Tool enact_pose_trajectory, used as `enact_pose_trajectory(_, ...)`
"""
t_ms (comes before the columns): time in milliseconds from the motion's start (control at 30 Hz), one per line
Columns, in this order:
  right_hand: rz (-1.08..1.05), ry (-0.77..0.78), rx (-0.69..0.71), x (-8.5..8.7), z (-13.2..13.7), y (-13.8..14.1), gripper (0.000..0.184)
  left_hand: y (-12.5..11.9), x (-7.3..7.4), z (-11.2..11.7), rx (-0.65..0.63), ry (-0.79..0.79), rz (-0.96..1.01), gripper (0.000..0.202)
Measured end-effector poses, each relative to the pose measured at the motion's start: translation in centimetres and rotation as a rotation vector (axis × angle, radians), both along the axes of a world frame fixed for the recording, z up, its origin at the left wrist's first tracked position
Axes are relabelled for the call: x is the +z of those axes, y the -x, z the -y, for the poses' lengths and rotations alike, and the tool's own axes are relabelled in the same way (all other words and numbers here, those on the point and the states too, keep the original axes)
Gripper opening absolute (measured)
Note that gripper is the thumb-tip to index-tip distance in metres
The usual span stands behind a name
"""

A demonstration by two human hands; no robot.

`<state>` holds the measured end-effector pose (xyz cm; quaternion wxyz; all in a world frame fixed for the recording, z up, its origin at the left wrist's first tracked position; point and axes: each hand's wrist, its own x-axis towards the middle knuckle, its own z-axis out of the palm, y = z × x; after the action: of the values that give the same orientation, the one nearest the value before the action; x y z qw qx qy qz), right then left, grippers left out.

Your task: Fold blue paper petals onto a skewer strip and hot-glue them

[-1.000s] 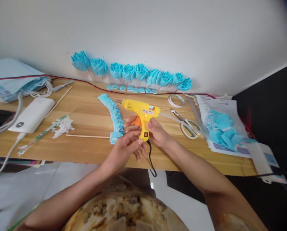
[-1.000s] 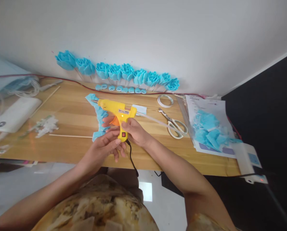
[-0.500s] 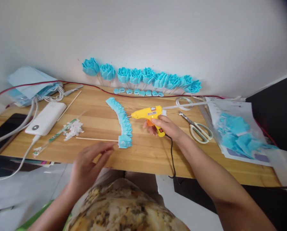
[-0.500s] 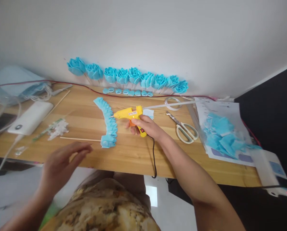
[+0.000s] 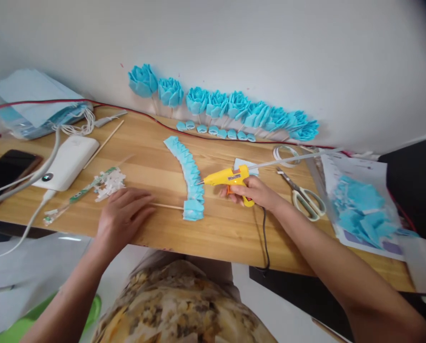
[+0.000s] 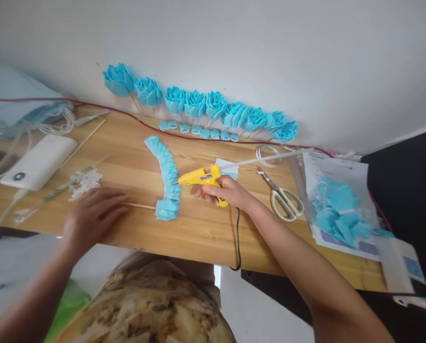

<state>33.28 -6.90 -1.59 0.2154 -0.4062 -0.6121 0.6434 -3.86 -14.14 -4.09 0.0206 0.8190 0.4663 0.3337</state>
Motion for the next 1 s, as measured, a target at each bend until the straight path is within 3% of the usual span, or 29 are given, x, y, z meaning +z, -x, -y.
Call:
enact_pose_trajectory(333, -0.040, -0.059, -0.057, -0.4, 1.1, 0.5, 0.038, -0.1, 0.3, 0.0, -0.019, 0.055, -0.024, 0.013)
enact_pose_trajectory(500, 0.043, -0.087, -0.047, -0.6, 1.3, 0.2, 0.040, 0.1, 0.2, 0.2, -0.021, 0.061, -0.001, 0.010)
enact_pose_trajectory(1000, 0.033, -0.108, -0.060, -0.8, 1.2, 0.2, 0.044, -0.5, 1.1, 0.3, 0.010, 0.024, 0.091, 0.013)
